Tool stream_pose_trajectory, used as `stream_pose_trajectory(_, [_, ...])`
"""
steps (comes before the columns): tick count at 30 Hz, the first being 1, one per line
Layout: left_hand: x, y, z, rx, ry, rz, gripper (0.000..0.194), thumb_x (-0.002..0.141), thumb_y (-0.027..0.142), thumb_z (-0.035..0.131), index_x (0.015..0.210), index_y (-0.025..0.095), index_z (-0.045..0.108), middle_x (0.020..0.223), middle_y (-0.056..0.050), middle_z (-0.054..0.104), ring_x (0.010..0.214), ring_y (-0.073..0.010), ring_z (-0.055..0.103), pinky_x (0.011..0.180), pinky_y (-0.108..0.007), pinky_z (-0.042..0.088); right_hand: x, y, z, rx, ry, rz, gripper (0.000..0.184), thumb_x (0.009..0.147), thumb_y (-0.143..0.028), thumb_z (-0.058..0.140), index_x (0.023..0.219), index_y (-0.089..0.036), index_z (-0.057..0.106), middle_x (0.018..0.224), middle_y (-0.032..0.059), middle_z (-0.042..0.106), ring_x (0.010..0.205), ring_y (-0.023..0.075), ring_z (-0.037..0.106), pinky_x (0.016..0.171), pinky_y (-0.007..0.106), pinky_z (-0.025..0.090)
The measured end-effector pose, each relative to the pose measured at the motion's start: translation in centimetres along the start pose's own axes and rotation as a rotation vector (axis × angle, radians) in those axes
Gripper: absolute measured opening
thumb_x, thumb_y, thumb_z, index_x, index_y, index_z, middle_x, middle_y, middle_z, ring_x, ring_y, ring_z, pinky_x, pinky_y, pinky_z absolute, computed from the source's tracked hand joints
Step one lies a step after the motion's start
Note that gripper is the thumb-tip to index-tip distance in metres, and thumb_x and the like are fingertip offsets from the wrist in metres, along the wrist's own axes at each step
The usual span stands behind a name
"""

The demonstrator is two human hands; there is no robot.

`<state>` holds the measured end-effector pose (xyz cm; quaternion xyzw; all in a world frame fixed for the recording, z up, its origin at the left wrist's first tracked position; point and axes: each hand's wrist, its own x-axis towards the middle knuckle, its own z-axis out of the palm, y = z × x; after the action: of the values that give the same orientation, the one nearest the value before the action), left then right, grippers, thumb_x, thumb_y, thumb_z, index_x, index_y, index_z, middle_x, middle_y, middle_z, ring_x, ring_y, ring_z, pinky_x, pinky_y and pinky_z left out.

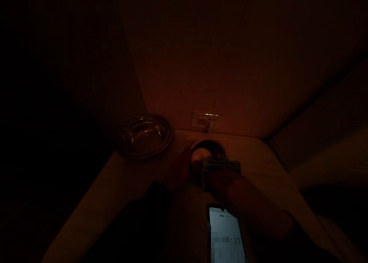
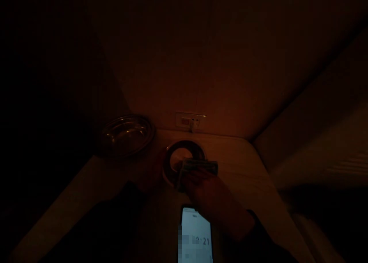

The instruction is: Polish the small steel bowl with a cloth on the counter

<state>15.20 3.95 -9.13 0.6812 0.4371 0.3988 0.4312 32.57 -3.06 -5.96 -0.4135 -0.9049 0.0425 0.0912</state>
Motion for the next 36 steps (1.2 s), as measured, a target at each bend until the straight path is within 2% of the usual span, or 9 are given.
stream_pose_trajectory(2, [-0.1,-0.5,0.3,0.023,0.024,-0.005,0.043,0.091,0.033,0.029,0.122,0.014,0.052,0.124,-0.01,0.061,0.116,-0.0211,0.055,0.103,-0.041,0.04,0.0,0.0,0.4,-0.009,0.01,-0.007,0.04,0.077,-0.001,0.054,0.114,-0.013,0.059,0.115,0.0137,0.064,0.108,0.0268,0.058,0.095,0.044,0.047])
stream_pose_trajectory(5, [-0.2,-1.0,0.5,0.015,0.063,0.014,0.045,0.093,0.029,0.022,0.125,0.015,0.05,0.127,-0.009,0.059,0.118,-0.0192,0.053,0.105,-0.04,0.038,0.5,-0.6,1.5,0.03,0.061,-0.011,0.042,0.081,-0.003,0.052,0.122,-0.01,0.052,0.117,0.0153,0.061,0.111,0.0271,0.056,0.095,0.043,0.047])
stream_pose_trajectory(11, [-0.3,-1.3,0.3,0.229,0.062,0.082,0.044,0.086,0.019,0.032,0.127,0.013,0.046,0.132,-0.013,0.054,0.121,-0.0214,0.051,0.106,-0.041,0.035,2.4,-1.9,2.0,0.19,0.191,0.097,0.041,0.092,-0.021,0.046,0.132,-0.013,0.042,0.127,0.0171,0.053,0.12,0.0258,0.048,0.097,0.044,0.045])
stream_pose_trajectory(15, [-0.3,-1.4,0.0,0.212,0.022,0.089,0.044,0.089,0.019,0.028,0.129,0.015,0.045,0.134,-0.011,0.053,0.123,-0.0189,0.048,0.108,-0.036,0.034,2.3,-2.1,1.1,0.051,0.136,0.115,0.031,0.092,-0.025,0.046,0.12,-0.013,0.052,0.115,0.0157,0.06,0.109,0.0274,0.053,0.094,0.047,0.045])
stream_pose_trajectory(19, [-0.2,-1.1,-0.1,0.213,0.042,0.041,0.041,0.089,0.023,0.028,0.123,0.014,0.05,0.125,-0.012,0.059,0.116,-0.0229,0.054,0.104,-0.041,0.038,1.6,-2.0,0.5,-0.053,0.052,0.106,0.022,0.09,-0.022,0.047,0.108,-0.014,0.057,0.097,0.0116,0.066,0.097,0.0265,0.058,0.092,0.05,0.043])
stream_pose_trajectory(26, [-0.1,-1.8,0.1,0.192,0.03,0.048,0.043,0.088,0.024,0.03,0.126,0.015,0.047,0.131,-0.012,0.054,0.122,-0.0215,0.049,0.108,-0.039,0.033,2.3,-1.9,1.6,-0.049,0.156,0.059,0.041,0.091,-0.021,0.046,0.129,-0.007,0.043,0.126,0.0161,0.055,0.12,0.0288,0.046,0.099,0.049,0.038])
stream_pose_trajectory(29, [-0.2,-1.9,0.0,0.159,0.012,0.021,0.042,0.09,0.023,0.026,0.124,0.017,0.048,0.125,-0.009,0.059,0.115,-0.0202,0.054,0.105,-0.038,0.037,2.4,-1.9,1.2,-0.027,0.127,0.075,0.034,0.092,-0.024,0.045,0.123,-0.01,0.049,0.119,0.014,0.06,0.114,0.0272,0.051,0.098,0.048,0.039])
stream_pose_trajectory(33, [-0.2,-1.5,-0.1,0.166,0.022,0.083,0.038,0.088,0.024,0.034,0.121,0.015,0.05,0.125,-0.01,0.059,0.114,-0.0205,0.054,0.103,-0.034,0.038,1.7,-1.9,0.3,-0.019,0.06,0.082,0.024,0.091,-0.022,0.046,0.111,-0.015,0.056,0.101,0.0098,0.066,0.099,0.0241,0.058,0.098,0.047,0.038])
stream_pose_trajectory(36, [-0.2,-1.4,0.0,0.169,0.015,0.094,0.039,0.088,0.026,0.035,0.121,0.012,0.05,0.124,-0.012,0.059,0.114,-0.0221,0.055,0.103,-0.035,0.039,1.4,-1.8,0.6,-0.034,0.08,0.063,0.027,0.091,-0.02,0.045,0.116,-0.014,0.054,0.106,0.0114,0.065,0.1,0.0244,0.058,0.096,0.048,0.04])
